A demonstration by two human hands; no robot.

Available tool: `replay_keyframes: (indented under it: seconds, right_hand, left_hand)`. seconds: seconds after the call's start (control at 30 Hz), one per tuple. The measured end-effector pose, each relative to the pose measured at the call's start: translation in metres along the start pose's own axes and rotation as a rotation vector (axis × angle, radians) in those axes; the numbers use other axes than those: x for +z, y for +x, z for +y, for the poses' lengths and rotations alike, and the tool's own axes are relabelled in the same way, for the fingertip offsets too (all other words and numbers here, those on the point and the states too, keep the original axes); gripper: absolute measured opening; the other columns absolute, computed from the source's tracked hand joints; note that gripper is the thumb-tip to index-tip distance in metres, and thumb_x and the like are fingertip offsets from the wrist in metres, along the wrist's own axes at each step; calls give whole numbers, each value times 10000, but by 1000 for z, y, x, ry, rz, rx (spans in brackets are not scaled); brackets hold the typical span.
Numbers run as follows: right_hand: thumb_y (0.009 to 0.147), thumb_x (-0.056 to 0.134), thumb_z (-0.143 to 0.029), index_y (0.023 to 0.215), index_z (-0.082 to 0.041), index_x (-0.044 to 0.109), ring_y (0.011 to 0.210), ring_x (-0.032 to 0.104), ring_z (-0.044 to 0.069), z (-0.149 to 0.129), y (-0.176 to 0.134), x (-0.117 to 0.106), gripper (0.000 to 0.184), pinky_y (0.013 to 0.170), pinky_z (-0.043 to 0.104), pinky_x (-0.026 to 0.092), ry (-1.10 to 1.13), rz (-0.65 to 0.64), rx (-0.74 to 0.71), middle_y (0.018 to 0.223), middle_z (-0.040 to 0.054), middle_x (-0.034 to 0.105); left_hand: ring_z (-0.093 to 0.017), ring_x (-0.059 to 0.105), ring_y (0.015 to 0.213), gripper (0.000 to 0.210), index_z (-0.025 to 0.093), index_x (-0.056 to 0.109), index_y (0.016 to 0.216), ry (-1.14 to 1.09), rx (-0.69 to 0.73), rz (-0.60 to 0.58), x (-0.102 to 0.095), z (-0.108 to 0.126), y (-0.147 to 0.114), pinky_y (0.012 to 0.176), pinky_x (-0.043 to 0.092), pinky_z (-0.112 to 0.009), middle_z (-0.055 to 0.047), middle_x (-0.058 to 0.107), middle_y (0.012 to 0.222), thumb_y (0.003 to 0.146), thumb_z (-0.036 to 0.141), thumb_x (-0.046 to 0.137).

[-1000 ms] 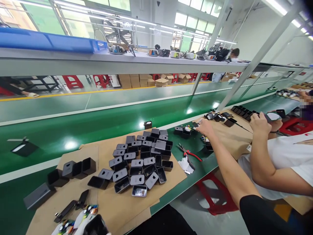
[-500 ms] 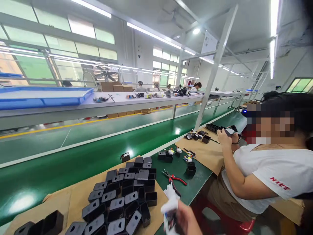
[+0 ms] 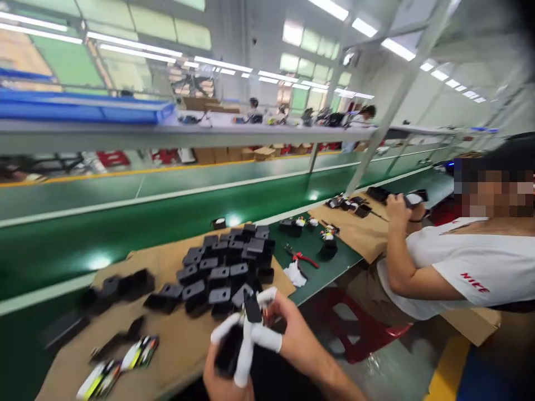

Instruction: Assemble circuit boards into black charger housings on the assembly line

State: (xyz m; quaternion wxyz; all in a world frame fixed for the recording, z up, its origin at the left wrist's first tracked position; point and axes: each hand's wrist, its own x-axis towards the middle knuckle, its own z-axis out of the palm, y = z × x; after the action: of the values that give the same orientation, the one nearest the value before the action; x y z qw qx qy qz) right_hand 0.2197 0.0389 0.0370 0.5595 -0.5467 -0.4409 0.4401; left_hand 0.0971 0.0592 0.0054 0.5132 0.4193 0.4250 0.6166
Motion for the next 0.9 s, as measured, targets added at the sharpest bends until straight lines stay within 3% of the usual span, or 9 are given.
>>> replay_keyframes:
  seconds: [0.07,0.13,0.27,0.37,0.43,0.57,0.63,0.77,0.9]
  right_hand:
    - [752,963,-487,1208,-275,703,888,594,177,-14,7,2,566,862,315,502,-65,-50,-55,1014,-4,699]
    - [763,961,-458,1232,-279,714,956,606,187,-19,18,6,559,902,320,507,-96,-124,-67,1100,8,703]
    - [866,882,-447,1060,-249,783,911,630,186,-12,29,26,295,891,323,529,0,-288,-45,984,-3,732]
    - [818,926,-411,1007,-247,762,882,651,181,-1,29,42,299,882,318,549,79,-141,-88,956,-13,738]
    - [792,943,-397,1007,-251,736,868,668,183,5,29,49,332,834,309,565,93,-17,-96,960,-10,745]
    - [799,930,-351,1003,-252,711,853,696,189,11,30,54,315,797,309,577,-19,70,-144,953,0,767]
    - [799,925,-321,986,-252,712,821,697,185,11,28,54,292,789,313,575,-52,64,-177,921,-8,769]
    - [792,920,-269,968,-256,725,788,682,180,10,18,51,263,752,305,550,-89,89,-202,878,-25,762]
    - [795,916,-257,1014,-258,746,844,697,195,9,13,48,278,800,318,553,-133,94,-174,947,-9,787]
  left_hand:
    - [-247,769,904,506,235,787,1036,-208,-144,58,-7,-1,5,804,648,-350,-25,769,923,682,555,955]
    - [-243,778,932,532,232,785,1023,-356,-234,56,-12,2,9,851,650,-351,-29,779,938,661,587,948]
    - [-222,779,926,506,226,765,1063,-400,-243,78,-18,8,12,864,648,-337,-37,784,993,717,558,926]
    - [-180,765,933,431,226,726,1145,-278,-118,195,-24,6,8,864,631,-295,-31,771,1039,815,442,899]
    - [-156,755,928,447,233,688,1197,-113,66,285,-31,2,4,888,623,-286,-20,762,1044,824,335,912]
    - [-197,757,971,728,232,635,1235,196,395,236,-38,4,-7,922,642,-349,-30,735,1084,625,207,1031]
    - [-205,758,952,767,224,625,1233,250,387,199,-36,11,-9,888,651,-350,-35,714,1091,593,232,1047]
    - [-183,755,870,624,212,617,1206,312,315,220,-30,26,-2,823,651,-325,-21,699,1049,708,284,986]
    - [-203,747,948,653,214,596,1239,405,486,226,-37,24,5,870,643,-363,-34,684,1085,712,223,981]
